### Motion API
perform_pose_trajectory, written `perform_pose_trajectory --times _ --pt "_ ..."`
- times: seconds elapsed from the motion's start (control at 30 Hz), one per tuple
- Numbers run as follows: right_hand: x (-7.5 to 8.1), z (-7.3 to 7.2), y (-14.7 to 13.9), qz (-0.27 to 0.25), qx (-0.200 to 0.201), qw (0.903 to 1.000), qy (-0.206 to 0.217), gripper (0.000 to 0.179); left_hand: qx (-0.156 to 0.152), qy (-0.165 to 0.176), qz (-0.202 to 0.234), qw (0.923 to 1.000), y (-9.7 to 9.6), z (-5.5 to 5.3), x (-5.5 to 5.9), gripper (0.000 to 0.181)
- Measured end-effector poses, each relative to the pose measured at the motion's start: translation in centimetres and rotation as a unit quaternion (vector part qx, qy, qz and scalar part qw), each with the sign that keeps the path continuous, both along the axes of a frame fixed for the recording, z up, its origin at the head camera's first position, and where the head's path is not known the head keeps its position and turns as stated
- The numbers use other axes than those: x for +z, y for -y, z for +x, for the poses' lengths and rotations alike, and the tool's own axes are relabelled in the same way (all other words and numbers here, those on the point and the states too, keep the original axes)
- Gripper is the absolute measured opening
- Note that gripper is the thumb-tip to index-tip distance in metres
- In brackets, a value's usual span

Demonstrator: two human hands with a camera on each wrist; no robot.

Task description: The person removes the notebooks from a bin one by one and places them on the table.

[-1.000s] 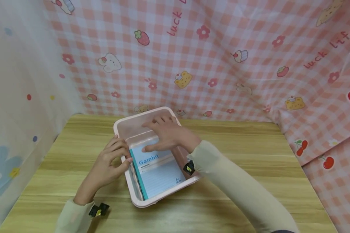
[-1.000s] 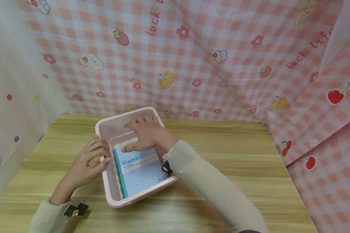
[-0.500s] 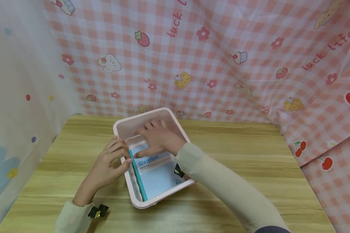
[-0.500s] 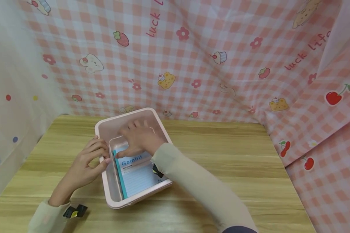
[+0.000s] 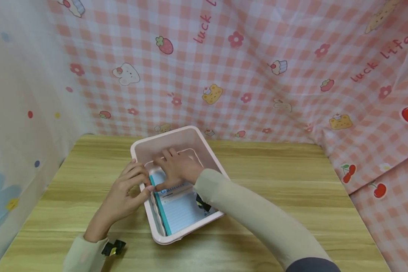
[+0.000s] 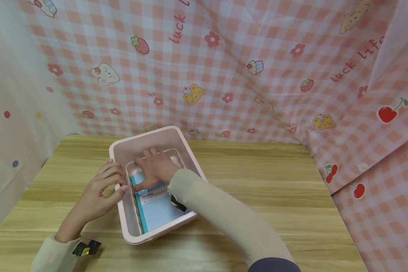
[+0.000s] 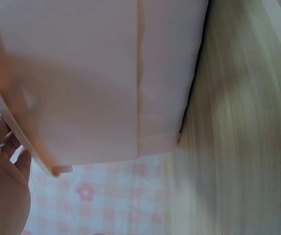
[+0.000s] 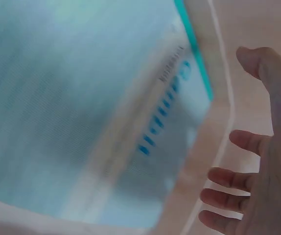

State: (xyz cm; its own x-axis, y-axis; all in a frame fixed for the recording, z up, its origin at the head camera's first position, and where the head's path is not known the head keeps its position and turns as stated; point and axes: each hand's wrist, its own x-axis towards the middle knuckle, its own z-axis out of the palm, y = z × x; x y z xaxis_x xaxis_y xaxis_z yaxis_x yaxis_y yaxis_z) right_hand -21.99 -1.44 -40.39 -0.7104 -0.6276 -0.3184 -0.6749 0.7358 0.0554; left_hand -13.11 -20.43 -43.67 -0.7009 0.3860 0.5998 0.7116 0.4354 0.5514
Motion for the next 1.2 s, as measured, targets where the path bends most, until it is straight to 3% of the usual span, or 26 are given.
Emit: perform_pose_trajectory --times 0.27,0.43,0.6,1.0,1.2 --pt "-1.7 0.4 -0.2 -0.011 0.034 0.9992 -0.016 0.092 -0.002 -0.034 0.01 0.9994 -0.1 0.0 -0.1 0.022" --pt "-2.3 0.7 -0.3 0.0 0.035 0.9994 -0.002 0.09 -0.006 -0.041 0.016 0.999 -0.2 0.0 -0.2 0.02" --pt "-2.4 0.7 -0.3 0.01 0.035 0.9993 0.007 0.091 -0.013 -0.044 0.021 0.9987 -0.2 0.0 -0.2 0.021" --pt "-2.4 0.8 -0.2 0.005 0.066 0.9976 -0.019 0.086 -0.008 -0.049 0.011 0.9987 -0.2 -0.3 -0.4 0.019" --pt "-2.4 0.4 0.3 -0.009 0.061 0.9978 -0.025 0.096 0.001 -0.031 0.005 0.9995 0.0 -0.2 -0.4 0.019"
